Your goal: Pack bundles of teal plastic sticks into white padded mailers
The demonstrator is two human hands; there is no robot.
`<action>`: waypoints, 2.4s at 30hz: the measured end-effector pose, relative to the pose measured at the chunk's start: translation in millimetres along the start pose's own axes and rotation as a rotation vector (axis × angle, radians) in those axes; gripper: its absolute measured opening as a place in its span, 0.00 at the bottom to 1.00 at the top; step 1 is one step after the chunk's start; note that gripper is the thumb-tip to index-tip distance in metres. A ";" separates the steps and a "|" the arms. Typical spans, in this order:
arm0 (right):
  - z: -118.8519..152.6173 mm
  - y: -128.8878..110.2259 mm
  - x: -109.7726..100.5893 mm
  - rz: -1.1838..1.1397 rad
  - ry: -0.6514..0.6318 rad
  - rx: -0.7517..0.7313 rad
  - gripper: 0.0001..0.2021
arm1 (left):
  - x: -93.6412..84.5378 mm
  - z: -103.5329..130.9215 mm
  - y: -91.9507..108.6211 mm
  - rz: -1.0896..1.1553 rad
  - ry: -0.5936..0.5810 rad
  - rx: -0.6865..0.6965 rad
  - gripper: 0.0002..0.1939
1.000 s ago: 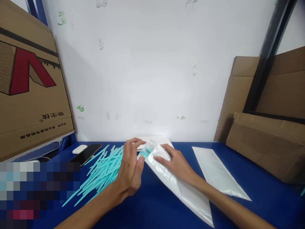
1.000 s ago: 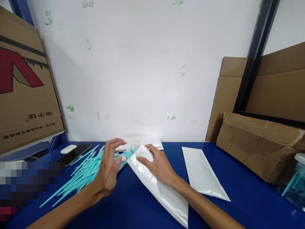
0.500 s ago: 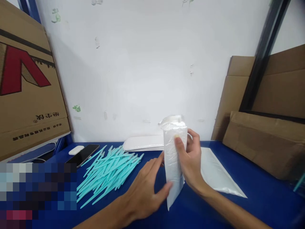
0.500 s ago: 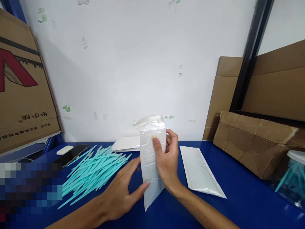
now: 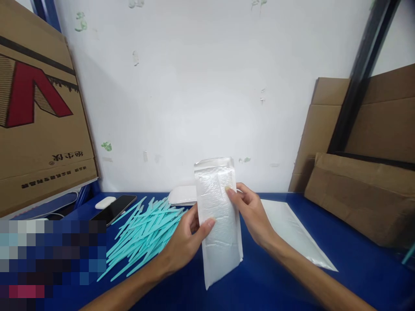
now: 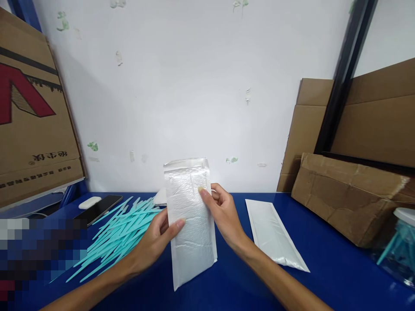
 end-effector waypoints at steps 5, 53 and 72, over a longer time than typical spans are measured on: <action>-1.8 17.2 0.3 0.070 -0.097 0.119 0.17 | -8.0 -2.0 -5.4 0.040 0.081 -0.103 0.21; -4.6 45.0 2.5 -0.074 -0.541 0.224 0.18 | -30.5 -16.0 -38.4 -0.014 0.154 -0.216 0.13; -65.8 -38.4 -126.4 0.182 0.070 -0.078 0.17 | -33.2 -21.0 -30.2 -0.059 0.124 -0.105 0.07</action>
Point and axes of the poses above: each hand's wrist, its own z-axis away from the middle knuckle, its own x-axis out of the palm, y = z × x, the point moved 8 cm from there along -z, towards the middle knuckle, and after that the axes turned 6 degrees about y, right-handed, at the moved point
